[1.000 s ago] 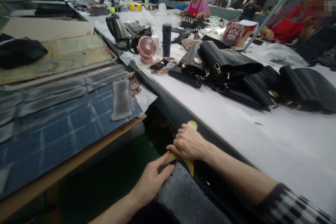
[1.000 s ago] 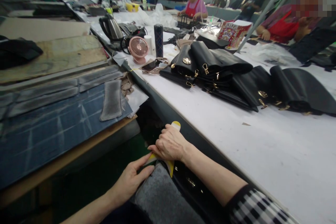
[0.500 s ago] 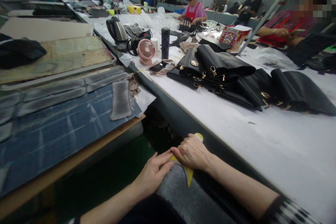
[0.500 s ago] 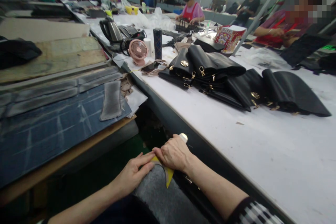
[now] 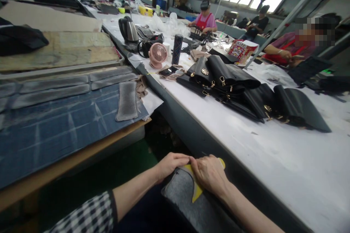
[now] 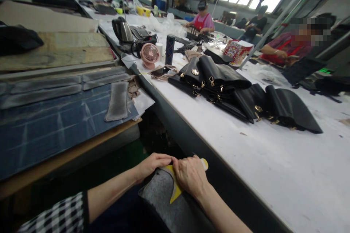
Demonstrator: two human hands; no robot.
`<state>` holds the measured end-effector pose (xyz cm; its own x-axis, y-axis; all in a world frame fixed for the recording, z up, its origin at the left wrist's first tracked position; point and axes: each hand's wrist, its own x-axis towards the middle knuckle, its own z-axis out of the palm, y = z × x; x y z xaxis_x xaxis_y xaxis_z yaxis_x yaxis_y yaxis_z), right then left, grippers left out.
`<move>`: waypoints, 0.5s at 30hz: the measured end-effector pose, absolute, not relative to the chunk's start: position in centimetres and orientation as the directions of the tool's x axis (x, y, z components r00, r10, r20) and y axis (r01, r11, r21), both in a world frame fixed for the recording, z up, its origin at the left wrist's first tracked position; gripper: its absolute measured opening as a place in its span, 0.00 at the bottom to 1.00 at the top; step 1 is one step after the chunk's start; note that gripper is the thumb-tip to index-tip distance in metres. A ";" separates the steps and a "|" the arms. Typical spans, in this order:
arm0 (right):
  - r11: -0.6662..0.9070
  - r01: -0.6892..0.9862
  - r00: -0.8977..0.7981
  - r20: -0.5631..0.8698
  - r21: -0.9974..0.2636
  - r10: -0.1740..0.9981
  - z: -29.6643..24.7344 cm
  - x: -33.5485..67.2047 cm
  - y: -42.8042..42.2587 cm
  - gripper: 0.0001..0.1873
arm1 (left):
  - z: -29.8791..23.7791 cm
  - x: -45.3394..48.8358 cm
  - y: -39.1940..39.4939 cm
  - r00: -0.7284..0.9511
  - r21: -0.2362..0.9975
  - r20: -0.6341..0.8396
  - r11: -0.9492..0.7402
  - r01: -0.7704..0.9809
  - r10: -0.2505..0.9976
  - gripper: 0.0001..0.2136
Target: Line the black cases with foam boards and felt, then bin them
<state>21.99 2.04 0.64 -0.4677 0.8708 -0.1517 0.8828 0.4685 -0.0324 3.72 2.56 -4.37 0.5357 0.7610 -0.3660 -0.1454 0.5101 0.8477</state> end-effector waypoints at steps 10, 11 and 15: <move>0.327 0.943 -0.332 -0.235 -0.064 0.913 1.1 22.8 1.2 0.30 | -3.9 4.1 4.0 0.537 0.846 -0.416 0.529 -0.067 0.734 0.16; 0.272 0.960 -0.280 -0.246 -0.065 0.928 1.5 23.5 0.7 0.30 | -4.0 4.2 4.0 0.542 0.848 -0.408 0.525 -0.074 0.735 0.16; -0.028 0.965 -0.077 -0.380 -0.262 0.922 4.2 26.8 -2.3 0.29 | -4.6 4.1 3.0 0.555 0.825 -0.407 0.552 -0.117 0.726 0.23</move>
<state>26.78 -2.31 4.24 -0.0767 0.9220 -0.3795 0.9646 -0.0278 -0.2624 4.09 3.02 -4.60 0.5546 0.7259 -0.4067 -0.1174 0.5521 0.8254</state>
